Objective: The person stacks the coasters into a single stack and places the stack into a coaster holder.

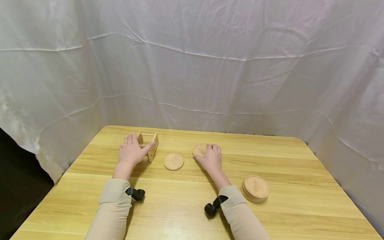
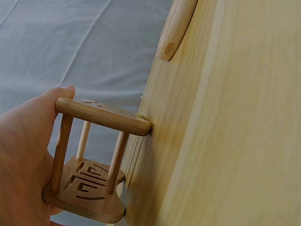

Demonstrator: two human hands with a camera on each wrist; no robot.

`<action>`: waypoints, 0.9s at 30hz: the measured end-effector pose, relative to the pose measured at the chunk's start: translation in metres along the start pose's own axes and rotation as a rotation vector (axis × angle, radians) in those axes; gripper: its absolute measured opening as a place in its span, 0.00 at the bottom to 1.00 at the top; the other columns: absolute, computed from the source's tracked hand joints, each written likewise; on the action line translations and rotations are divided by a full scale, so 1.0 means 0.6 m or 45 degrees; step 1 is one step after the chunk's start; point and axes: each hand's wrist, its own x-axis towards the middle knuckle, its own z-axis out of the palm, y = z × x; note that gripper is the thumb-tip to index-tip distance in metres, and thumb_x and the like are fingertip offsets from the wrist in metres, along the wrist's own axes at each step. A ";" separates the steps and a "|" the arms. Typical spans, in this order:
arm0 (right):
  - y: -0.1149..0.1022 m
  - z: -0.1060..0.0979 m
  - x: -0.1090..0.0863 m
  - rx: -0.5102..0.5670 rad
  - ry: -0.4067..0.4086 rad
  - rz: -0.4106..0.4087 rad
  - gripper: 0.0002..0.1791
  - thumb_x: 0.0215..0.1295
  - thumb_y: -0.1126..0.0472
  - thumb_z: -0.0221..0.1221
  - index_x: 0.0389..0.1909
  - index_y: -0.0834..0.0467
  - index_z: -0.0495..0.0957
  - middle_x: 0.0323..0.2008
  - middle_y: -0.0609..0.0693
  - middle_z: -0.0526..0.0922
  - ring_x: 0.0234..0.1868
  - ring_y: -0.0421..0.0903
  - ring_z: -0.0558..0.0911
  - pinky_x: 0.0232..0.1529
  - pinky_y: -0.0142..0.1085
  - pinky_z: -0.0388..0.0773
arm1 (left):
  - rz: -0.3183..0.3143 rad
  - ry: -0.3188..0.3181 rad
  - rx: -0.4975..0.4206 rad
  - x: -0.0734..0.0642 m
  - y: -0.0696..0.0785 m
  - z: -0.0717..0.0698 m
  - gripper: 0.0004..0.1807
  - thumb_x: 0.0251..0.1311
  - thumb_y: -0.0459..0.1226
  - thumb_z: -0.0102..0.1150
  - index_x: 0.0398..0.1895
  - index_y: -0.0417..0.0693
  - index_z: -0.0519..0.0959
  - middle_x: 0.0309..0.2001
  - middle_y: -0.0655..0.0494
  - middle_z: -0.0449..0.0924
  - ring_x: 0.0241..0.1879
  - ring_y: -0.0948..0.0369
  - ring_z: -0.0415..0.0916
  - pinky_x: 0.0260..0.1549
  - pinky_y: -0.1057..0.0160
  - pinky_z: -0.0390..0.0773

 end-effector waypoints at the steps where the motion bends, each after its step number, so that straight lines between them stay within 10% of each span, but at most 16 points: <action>1: 0.000 -0.002 0.000 0.001 -0.002 -0.002 0.47 0.51 0.40 0.68 0.65 0.66 0.68 0.62 0.64 0.69 0.67 0.59 0.63 0.69 0.51 0.63 | -0.001 0.001 -0.002 0.000 0.000 0.000 0.63 0.59 0.75 0.31 0.75 0.30 0.32 0.76 0.29 0.31 0.76 0.35 0.32 0.72 0.32 0.39; 27: -0.006 -0.056 -0.036 0.103 0.071 -0.141 0.48 0.49 0.43 0.70 0.66 0.68 0.67 0.61 0.64 0.70 0.67 0.59 0.64 0.70 0.51 0.64 | 0.004 0.010 0.002 -0.004 0.004 -0.003 0.63 0.59 0.75 0.31 0.75 0.30 0.32 0.76 0.29 0.32 0.76 0.35 0.32 0.72 0.32 0.38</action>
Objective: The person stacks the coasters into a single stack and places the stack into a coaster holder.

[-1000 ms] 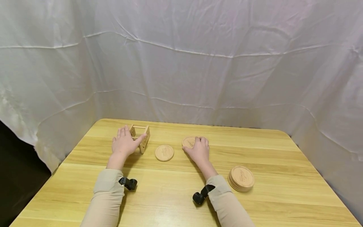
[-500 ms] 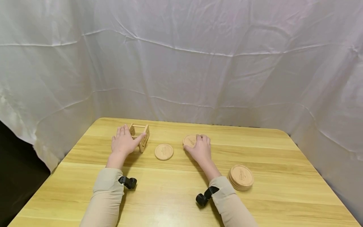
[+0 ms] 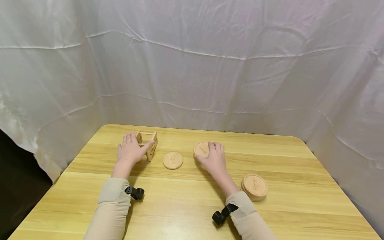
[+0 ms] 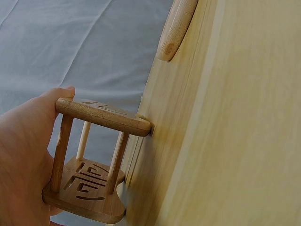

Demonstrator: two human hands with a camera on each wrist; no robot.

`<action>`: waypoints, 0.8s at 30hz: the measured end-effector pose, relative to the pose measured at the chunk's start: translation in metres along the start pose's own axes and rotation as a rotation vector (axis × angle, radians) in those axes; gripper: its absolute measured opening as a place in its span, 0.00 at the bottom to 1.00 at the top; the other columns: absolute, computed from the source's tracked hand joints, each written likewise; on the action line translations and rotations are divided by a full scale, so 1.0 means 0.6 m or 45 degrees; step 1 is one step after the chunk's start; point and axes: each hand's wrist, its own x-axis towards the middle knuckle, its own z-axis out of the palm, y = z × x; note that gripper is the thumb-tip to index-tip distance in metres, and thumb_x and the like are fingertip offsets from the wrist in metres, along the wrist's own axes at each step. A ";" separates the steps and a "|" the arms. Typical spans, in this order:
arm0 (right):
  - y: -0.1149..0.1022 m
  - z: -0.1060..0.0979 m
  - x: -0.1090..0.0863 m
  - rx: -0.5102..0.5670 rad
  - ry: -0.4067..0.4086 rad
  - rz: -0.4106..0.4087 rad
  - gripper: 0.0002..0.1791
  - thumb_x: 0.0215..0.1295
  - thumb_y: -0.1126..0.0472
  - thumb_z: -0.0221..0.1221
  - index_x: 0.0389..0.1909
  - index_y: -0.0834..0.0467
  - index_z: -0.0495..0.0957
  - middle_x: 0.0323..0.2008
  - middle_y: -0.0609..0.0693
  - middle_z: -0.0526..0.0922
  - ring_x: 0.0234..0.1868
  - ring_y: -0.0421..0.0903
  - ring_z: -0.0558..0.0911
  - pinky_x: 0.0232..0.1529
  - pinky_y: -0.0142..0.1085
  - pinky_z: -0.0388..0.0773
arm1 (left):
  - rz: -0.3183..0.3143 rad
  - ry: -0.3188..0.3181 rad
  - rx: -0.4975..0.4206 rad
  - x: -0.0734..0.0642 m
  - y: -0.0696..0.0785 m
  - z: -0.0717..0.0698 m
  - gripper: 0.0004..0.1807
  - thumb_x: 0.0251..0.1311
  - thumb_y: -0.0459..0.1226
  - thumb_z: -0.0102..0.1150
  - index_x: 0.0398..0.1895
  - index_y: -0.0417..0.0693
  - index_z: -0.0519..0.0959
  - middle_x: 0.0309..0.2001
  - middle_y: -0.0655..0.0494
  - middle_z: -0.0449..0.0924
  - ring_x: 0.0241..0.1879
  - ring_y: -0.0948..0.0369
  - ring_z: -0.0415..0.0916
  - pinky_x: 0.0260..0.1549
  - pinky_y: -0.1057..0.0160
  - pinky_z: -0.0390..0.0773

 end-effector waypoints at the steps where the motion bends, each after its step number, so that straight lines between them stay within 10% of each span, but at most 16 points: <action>1: 0.000 -0.001 -0.002 -0.001 0.003 -0.005 0.48 0.49 0.43 0.70 0.66 0.68 0.67 0.61 0.64 0.70 0.67 0.59 0.64 0.70 0.51 0.64 | -0.001 0.000 0.000 -0.001 0.000 0.000 0.63 0.59 0.75 0.31 0.75 0.30 0.32 0.76 0.29 0.32 0.76 0.35 0.32 0.72 0.32 0.39; 24: 0.001 -0.037 -0.050 -0.041 0.044 -0.238 0.47 0.49 0.43 0.71 0.63 0.69 0.69 0.58 0.65 0.71 0.63 0.60 0.66 0.68 0.52 0.66 | 0.001 -0.003 0.014 -0.001 0.000 -0.001 0.63 0.60 0.74 0.31 0.75 0.30 0.32 0.76 0.29 0.32 0.76 0.35 0.33 0.71 0.32 0.40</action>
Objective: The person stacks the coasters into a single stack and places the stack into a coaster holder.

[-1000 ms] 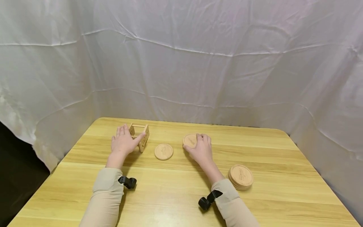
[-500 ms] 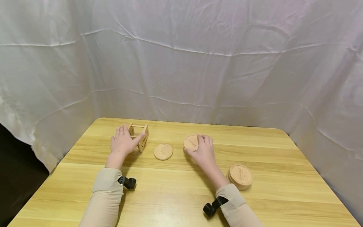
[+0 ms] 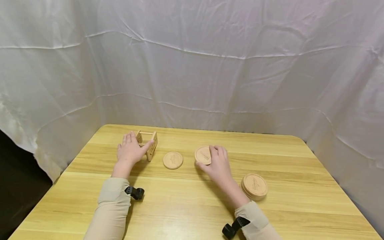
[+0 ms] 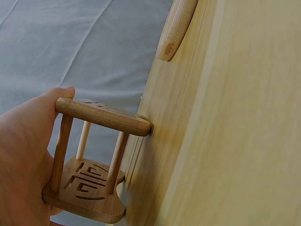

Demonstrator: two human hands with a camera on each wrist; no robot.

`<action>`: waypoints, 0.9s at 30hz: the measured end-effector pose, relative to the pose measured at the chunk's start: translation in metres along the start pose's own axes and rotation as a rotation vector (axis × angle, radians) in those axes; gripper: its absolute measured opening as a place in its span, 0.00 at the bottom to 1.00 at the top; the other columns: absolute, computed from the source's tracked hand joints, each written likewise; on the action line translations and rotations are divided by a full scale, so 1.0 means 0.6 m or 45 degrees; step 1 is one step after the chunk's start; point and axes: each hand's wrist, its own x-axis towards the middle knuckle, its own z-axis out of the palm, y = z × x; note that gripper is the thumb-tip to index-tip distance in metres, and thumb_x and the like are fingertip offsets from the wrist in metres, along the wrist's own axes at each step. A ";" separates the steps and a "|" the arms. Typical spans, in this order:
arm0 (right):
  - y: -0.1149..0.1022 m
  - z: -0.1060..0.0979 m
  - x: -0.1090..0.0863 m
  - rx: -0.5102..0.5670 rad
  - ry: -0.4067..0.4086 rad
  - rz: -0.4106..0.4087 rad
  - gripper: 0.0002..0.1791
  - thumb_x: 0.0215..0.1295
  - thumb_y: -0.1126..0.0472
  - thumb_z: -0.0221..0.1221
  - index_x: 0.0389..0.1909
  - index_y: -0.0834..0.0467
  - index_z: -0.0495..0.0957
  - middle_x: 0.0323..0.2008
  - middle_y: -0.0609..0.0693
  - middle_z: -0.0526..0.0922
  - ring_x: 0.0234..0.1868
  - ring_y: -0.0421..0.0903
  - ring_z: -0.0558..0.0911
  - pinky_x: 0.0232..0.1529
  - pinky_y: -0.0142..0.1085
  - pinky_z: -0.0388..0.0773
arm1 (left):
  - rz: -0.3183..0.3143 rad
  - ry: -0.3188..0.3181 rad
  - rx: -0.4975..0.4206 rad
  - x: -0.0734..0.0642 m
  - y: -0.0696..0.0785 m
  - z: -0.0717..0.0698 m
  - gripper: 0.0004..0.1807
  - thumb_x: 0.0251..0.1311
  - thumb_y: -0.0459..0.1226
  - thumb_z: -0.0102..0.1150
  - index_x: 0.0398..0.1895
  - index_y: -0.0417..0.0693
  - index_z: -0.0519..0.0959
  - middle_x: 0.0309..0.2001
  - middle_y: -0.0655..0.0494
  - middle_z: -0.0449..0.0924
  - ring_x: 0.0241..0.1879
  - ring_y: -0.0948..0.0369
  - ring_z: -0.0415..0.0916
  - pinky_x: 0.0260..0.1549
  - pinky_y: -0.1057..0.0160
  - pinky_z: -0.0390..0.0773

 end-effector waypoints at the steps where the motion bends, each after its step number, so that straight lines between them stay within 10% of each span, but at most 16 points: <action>1: 0.000 -0.002 -0.003 -0.006 0.001 -0.011 0.46 0.49 0.44 0.71 0.63 0.69 0.69 0.57 0.65 0.71 0.63 0.60 0.67 0.67 0.52 0.67 | 0.000 0.000 0.000 0.000 0.000 0.000 0.63 0.60 0.74 0.31 0.75 0.30 0.32 0.76 0.29 0.32 0.76 0.35 0.33 0.71 0.32 0.40; 27: 0.011 -0.048 -0.048 -0.024 0.019 -0.100 0.45 0.45 0.46 0.74 0.60 0.68 0.72 0.56 0.63 0.73 0.60 0.60 0.70 0.63 0.54 0.71 | -0.006 0.004 -0.002 0.000 -0.004 -0.003 0.63 0.59 0.75 0.30 0.75 0.30 0.32 0.76 0.29 0.32 0.76 0.35 0.33 0.71 0.32 0.39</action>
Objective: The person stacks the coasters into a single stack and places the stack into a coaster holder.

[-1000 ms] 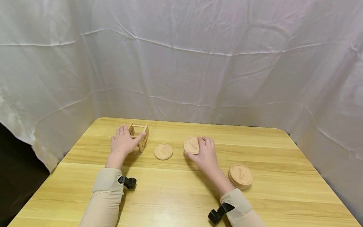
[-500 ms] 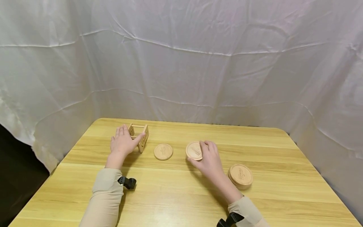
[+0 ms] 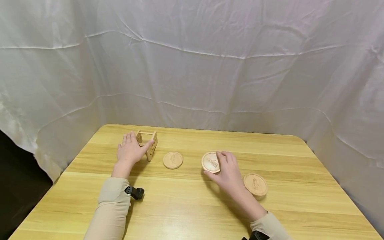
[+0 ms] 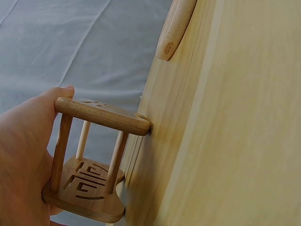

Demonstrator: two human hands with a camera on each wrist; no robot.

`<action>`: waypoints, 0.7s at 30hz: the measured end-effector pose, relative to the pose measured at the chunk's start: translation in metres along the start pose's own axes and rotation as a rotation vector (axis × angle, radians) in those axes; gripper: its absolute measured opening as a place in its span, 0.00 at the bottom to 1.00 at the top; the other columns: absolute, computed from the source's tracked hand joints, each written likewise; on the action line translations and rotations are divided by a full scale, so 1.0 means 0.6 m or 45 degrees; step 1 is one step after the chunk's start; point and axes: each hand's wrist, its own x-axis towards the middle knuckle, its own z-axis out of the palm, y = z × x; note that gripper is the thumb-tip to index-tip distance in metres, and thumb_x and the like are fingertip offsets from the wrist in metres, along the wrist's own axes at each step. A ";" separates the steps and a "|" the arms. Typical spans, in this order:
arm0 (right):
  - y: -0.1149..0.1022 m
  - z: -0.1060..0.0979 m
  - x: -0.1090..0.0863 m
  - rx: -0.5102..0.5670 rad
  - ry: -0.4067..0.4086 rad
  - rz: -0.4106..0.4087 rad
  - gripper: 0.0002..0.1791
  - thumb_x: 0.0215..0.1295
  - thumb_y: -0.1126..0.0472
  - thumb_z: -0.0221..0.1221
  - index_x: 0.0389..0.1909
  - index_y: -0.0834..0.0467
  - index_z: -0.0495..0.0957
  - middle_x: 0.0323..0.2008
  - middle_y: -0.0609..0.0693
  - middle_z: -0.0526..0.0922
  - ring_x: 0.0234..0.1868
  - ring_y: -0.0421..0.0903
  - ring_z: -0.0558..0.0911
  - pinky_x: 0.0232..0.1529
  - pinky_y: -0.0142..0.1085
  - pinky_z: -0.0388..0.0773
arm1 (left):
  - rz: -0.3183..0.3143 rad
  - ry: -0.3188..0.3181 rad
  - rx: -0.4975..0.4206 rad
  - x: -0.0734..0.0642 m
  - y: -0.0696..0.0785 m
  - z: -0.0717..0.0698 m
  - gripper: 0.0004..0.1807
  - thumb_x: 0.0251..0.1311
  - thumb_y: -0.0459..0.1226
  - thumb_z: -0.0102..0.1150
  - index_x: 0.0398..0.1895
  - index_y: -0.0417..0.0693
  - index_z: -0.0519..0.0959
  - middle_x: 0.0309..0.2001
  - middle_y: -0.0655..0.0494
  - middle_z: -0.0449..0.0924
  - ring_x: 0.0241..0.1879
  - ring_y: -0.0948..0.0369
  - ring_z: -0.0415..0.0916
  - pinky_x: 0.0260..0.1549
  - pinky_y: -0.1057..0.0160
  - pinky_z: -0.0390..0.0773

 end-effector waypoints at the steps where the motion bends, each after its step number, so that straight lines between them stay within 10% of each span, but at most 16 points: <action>1: 0.001 -0.002 -0.001 0.001 -0.002 0.002 0.45 0.44 0.46 0.74 0.60 0.67 0.72 0.56 0.63 0.73 0.60 0.60 0.70 0.62 0.54 0.71 | 0.000 0.001 0.000 0.000 0.000 0.000 0.63 0.59 0.75 0.31 0.75 0.30 0.32 0.76 0.29 0.32 0.76 0.35 0.33 0.71 0.32 0.39; 21: 0.035 -0.042 -0.038 0.004 -0.005 0.031 0.45 0.45 0.48 0.75 0.61 0.68 0.71 0.57 0.62 0.71 0.61 0.58 0.67 0.62 0.55 0.72 | 0.001 0.005 0.009 0.002 -0.001 0.001 0.63 0.60 0.74 0.31 0.75 0.30 0.33 0.76 0.29 0.33 0.76 0.35 0.33 0.72 0.32 0.40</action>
